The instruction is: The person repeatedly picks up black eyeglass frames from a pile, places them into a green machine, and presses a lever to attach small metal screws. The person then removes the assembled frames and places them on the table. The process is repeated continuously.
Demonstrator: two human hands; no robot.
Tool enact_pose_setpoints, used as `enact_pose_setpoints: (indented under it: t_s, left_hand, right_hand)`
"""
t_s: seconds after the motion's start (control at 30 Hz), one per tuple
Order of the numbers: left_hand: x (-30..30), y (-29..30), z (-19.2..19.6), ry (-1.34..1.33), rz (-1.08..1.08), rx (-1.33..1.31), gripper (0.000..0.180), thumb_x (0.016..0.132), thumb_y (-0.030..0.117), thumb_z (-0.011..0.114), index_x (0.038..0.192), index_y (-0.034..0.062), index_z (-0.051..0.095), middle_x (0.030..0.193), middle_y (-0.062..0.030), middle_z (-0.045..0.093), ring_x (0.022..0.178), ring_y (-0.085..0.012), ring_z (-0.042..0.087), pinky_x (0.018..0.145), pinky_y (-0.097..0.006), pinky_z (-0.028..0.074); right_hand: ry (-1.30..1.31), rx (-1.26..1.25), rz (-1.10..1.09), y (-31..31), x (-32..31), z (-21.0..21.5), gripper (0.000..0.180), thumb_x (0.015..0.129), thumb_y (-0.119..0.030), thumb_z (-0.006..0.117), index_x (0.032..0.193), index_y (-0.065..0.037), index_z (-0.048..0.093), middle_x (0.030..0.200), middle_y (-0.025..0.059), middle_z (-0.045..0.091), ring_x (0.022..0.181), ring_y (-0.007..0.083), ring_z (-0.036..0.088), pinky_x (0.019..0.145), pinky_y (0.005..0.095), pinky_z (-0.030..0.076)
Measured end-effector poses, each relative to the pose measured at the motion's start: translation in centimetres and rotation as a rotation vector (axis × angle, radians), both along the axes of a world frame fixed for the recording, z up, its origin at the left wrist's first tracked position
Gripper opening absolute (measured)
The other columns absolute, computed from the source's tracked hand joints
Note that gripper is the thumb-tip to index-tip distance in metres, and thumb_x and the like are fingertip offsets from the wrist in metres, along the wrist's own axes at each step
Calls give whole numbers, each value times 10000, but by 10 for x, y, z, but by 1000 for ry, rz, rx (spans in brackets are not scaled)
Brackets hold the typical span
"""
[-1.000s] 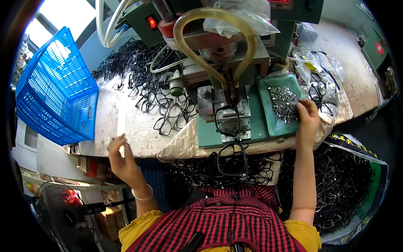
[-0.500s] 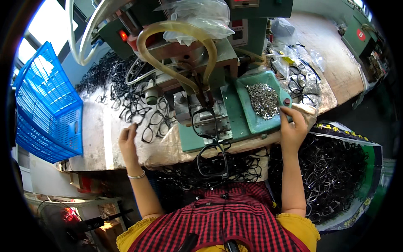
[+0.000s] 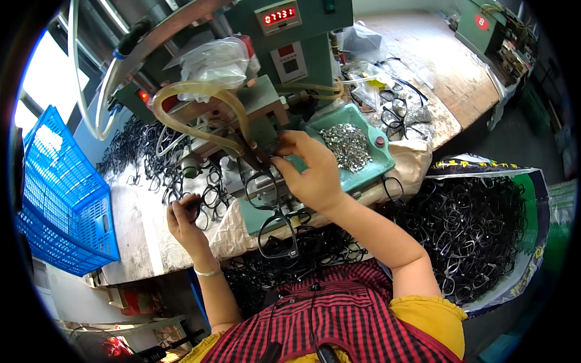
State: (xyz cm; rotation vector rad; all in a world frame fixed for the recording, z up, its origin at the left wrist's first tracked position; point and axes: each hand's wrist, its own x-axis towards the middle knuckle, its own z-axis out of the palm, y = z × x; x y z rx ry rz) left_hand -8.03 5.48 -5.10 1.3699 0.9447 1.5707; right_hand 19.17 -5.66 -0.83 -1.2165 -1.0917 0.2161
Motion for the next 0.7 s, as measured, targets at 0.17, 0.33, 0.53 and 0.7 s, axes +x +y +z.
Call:
enact_pose_setpoints:
  t_s: [0.17, 0.33, 0.53, 0.7]
  left_hand:
    - [4, -6, 2, -16, 106, 38, 491, 1105, 383, 389, 957, -9, 645, 928, -163, 727, 807, -215, 694, 750, -289, 543]
    - [49, -33, 115, -96, -258, 603, 502, 1110, 387, 344, 906, -24, 547, 852, -212, 685, 770, -278, 684, 743, -352, 551]
    - [76, -35, 149, 278, -85, 640, 411, 1089, 167, 337, 822, -63, 548, 806, -216, 687, 697, -269, 686, 641, -298, 537]
    - [81, -71, 122, 771, -525, 1225, 368, 787, 375, 799, 803, 98, 559, 1025, -41, 718, 651, -162, 549, 577, -290, 465]
  right_hand:
    - [233, -13, 61, 1, -8, -3, 459, 849, -6, 723, 1273, 19, 549, 972, 84, 725, 938, 142, 688, 868, 281, 508]
    - [484, -21, 266, 0, -16, 15, 474, 872, -7, 709, 1304, 38, 520, 998, 63, 716, 982, 127, 657, 919, 274, 485]
    - [301, -38, 230, -10, -24, 27, 567, 887, -16, 672, 1406, 22, 448, 1213, 123, 655, 1036, 183, 673, 946, 293, 481]
    - [-242, -202, 59, -19, 24, 15, 374, 843, -73, 680, 1211, -16, 650, 1279, 177, 645, 1143, 311, 654, 1013, 394, 479]
